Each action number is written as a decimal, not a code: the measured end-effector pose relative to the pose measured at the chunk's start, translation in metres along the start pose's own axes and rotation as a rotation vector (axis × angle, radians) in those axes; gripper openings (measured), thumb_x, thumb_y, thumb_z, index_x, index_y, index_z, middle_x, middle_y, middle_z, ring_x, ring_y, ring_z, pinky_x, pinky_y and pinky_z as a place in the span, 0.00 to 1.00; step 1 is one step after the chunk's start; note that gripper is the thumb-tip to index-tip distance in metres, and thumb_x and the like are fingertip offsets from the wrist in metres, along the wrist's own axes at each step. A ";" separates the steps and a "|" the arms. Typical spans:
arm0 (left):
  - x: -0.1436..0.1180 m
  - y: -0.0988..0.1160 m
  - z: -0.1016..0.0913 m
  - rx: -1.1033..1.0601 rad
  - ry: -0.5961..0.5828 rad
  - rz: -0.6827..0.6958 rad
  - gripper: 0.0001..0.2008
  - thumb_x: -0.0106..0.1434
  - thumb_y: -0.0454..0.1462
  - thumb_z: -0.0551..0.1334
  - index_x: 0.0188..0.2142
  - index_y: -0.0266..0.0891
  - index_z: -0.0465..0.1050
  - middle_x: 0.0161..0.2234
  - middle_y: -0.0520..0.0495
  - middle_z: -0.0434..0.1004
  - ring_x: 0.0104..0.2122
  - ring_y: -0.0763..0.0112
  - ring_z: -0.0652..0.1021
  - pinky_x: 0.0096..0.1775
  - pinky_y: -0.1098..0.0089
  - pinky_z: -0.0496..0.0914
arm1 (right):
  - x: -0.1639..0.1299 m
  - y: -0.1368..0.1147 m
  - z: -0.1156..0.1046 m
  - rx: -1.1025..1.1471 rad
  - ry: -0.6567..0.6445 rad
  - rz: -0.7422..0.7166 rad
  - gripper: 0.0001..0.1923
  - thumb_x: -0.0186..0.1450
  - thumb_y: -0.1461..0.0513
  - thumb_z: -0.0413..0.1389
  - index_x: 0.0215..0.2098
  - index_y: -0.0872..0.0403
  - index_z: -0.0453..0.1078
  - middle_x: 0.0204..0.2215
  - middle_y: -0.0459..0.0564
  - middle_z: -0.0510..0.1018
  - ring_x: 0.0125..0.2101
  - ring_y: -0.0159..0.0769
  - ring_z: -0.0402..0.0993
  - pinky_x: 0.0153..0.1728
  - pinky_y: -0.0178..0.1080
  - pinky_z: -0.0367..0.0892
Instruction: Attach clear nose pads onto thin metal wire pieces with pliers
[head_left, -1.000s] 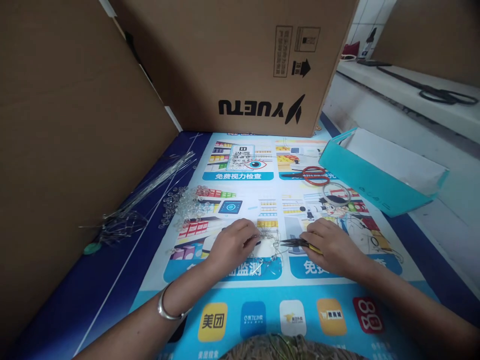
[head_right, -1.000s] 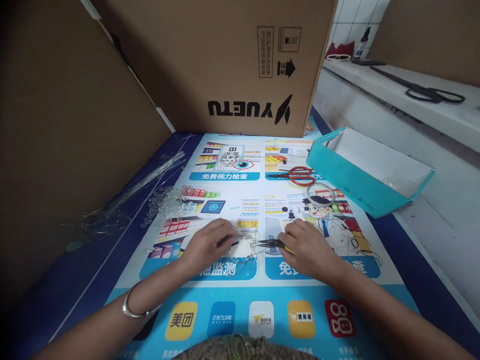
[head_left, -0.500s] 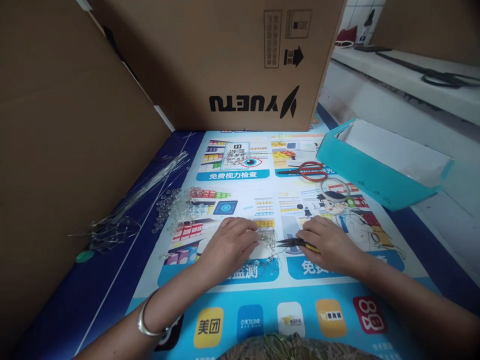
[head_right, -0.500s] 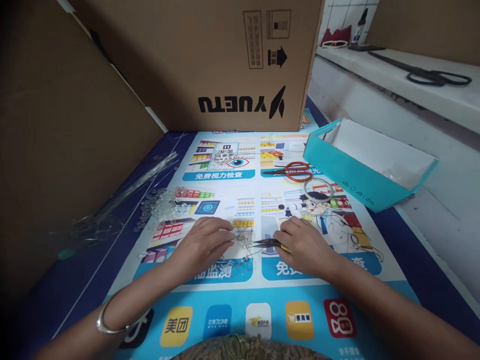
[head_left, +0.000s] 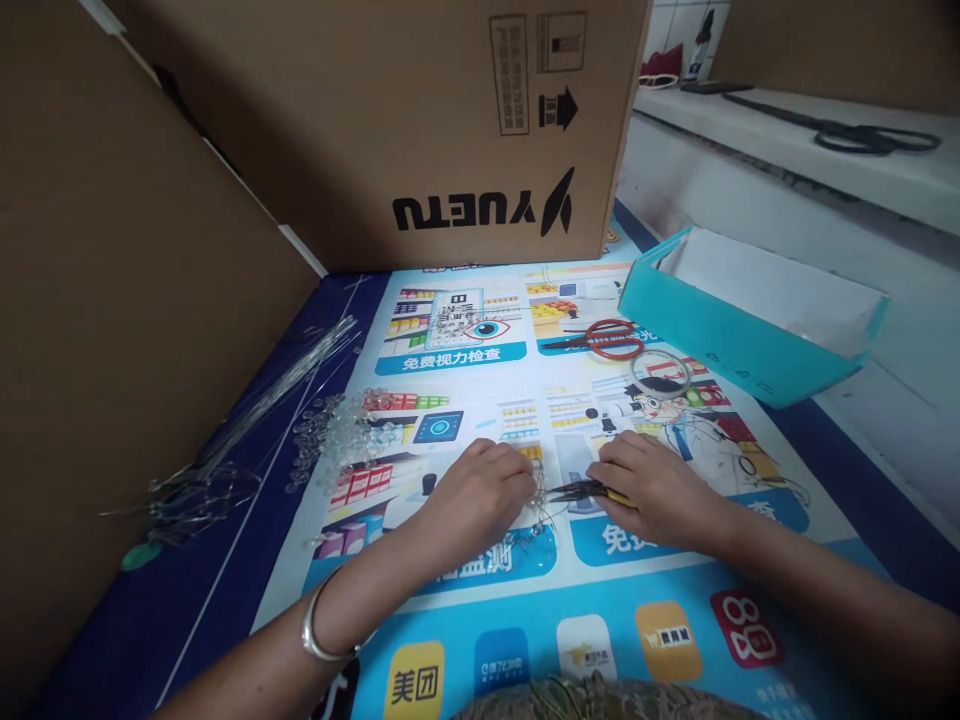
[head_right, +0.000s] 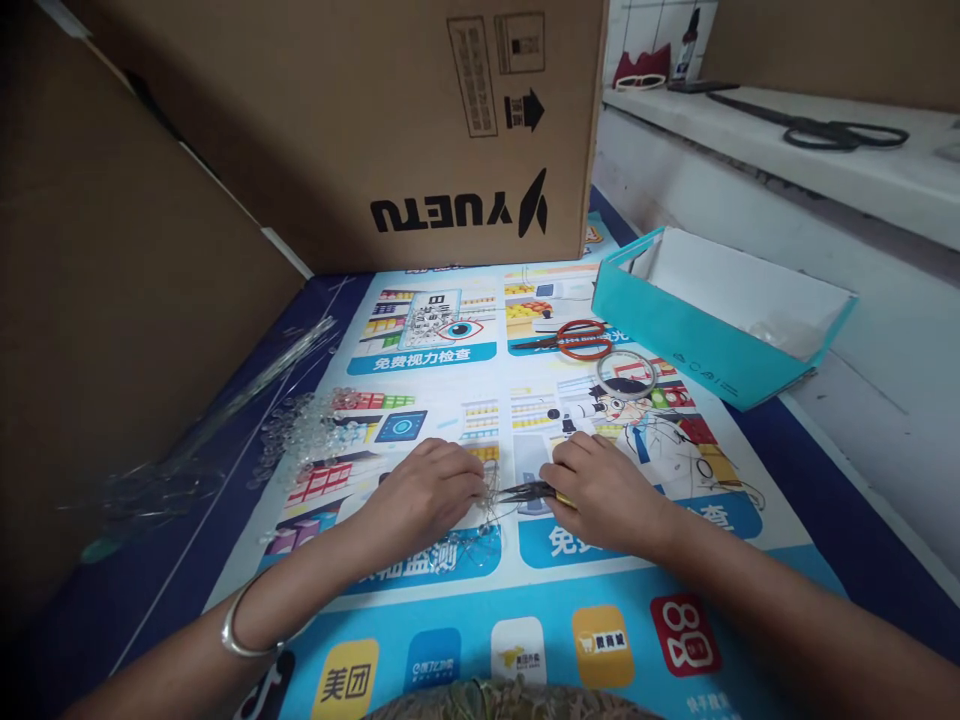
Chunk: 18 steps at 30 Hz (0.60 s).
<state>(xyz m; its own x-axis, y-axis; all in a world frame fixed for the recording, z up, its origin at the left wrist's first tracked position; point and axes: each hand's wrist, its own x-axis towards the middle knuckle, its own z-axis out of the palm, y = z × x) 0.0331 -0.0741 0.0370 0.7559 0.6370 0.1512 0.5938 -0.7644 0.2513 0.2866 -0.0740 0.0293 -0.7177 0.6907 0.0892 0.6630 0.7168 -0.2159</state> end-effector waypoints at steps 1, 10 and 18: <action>0.000 -0.001 0.000 -0.012 -0.004 0.000 0.11 0.65 0.33 0.51 0.35 0.39 0.72 0.36 0.46 0.73 0.39 0.66 0.70 0.41 0.63 0.60 | 0.000 0.000 0.000 0.005 0.001 0.002 0.12 0.62 0.59 0.51 0.42 0.54 0.69 0.37 0.53 0.70 0.40 0.40 0.62 0.41 0.43 0.58; -0.004 -0.013 0.007 -0.256 0.074 -0.094 0.08 0.63 0.33 0.52 0.36 0.40 0.70 0.35 0.47 0.73 0.38 0.67 0.71 0.41 0.63 0.64 | 0.001 0.004 0.002 0.036 -0.009 -0.012 0.13 0.61 0.59 0.52 0.43 0.54 0.68 0.38 0.54 0.70 0.40 0.41 0.61 0.42 0.43 0.58; -0.009 -0.019 0.014 -0.490 0.159 -0.293 0.05 0.61 0.33 0.54 0.35 0.39 0.67 0.33 0.48 0.71 0.34 0.71 0.71 0.35 0.69 0.67 | 0.003 0.011 0.000 0.009 -0.023 0.027 0.13 0.62 0.57 0.51 0.43 0.52 0.69 0.38 0.53 0.70 0.41 0.42 0.62 0.41 0.43 0.58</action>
<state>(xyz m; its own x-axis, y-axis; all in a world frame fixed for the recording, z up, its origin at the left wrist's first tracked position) 0.0190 -0.0667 0.0178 0.5067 0.8506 0.1406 0.5462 -0.4429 0.7109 0.2922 -0.0641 0.0271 -0.7043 0.7073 0.0613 0.6803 0.6971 -0.2263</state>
